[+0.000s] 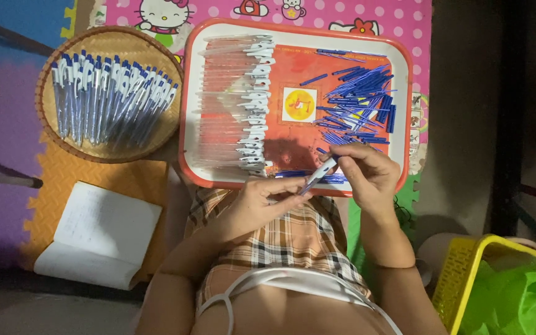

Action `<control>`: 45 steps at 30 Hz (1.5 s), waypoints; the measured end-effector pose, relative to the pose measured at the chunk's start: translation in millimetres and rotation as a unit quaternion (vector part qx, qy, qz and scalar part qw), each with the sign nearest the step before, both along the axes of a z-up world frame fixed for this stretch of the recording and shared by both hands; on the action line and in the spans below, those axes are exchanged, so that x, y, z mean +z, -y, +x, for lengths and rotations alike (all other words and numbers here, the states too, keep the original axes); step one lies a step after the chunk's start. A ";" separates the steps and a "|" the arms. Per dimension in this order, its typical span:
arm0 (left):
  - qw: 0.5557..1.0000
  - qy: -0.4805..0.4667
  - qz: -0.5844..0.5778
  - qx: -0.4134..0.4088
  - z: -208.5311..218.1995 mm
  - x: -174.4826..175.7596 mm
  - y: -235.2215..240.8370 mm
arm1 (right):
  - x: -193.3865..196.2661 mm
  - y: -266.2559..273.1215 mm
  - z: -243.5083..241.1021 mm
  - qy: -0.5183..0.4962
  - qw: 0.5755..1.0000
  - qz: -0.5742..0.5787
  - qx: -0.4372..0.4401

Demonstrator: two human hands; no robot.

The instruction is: The person assembles pens by inserting blue ink cartridges into clear plastic barrels. They pick up a barrel and a cartridge from a tray, insert the cartridge into the barrel, and place the assembled pen into a woven basket. The process is repeated continuously.

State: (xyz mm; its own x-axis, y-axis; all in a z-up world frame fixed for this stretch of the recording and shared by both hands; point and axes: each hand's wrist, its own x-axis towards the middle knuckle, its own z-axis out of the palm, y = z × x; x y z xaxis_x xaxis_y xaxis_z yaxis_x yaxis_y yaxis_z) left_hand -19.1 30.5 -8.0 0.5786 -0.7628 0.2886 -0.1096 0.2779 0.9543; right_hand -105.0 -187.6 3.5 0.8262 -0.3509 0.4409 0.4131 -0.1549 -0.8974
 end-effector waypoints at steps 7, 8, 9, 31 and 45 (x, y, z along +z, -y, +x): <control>0.991 -0.127 -0.034 -0.009 -12.3 -7.5 3.6 | -9.0 -17.1 -5.7 -0.017 0.998 -0.038 -0.046; 0.989 -0.140 -0.039 -0.003 -13.1 -7.7 4.8 | -16.2 -11.6 -7.8 -0.022 0.998 -0.041 -0.043; 0.990 -0.138 -0.040 -0.002 -12.0 -7.2 8.1 | -16.9 -16.3 -6.6 -0.020 0.998 -0.042 -0.043; 0.976 0.110 0.016 0.187 -6.0 -39.0 7.5 | -35.2 -52.1 -6.6 -0.115 0.967 0.225 0.037; 0.982 0.117 -0.002 0.151 -6.0 -24.8 -3.8 | -96.0 -30.0 -27.9 -0.087 0.925 0.337 0.150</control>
State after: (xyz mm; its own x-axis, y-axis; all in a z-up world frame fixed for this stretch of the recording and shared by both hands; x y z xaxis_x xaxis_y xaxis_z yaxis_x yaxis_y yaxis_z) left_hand -25.1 34.4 -32.9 0.6955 -0.5654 0.4433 -0.4039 0.2026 0.8921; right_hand -133.0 -157.5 -92.5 0.9688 -0.2411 0.0565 0.1869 0.5622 -0.8056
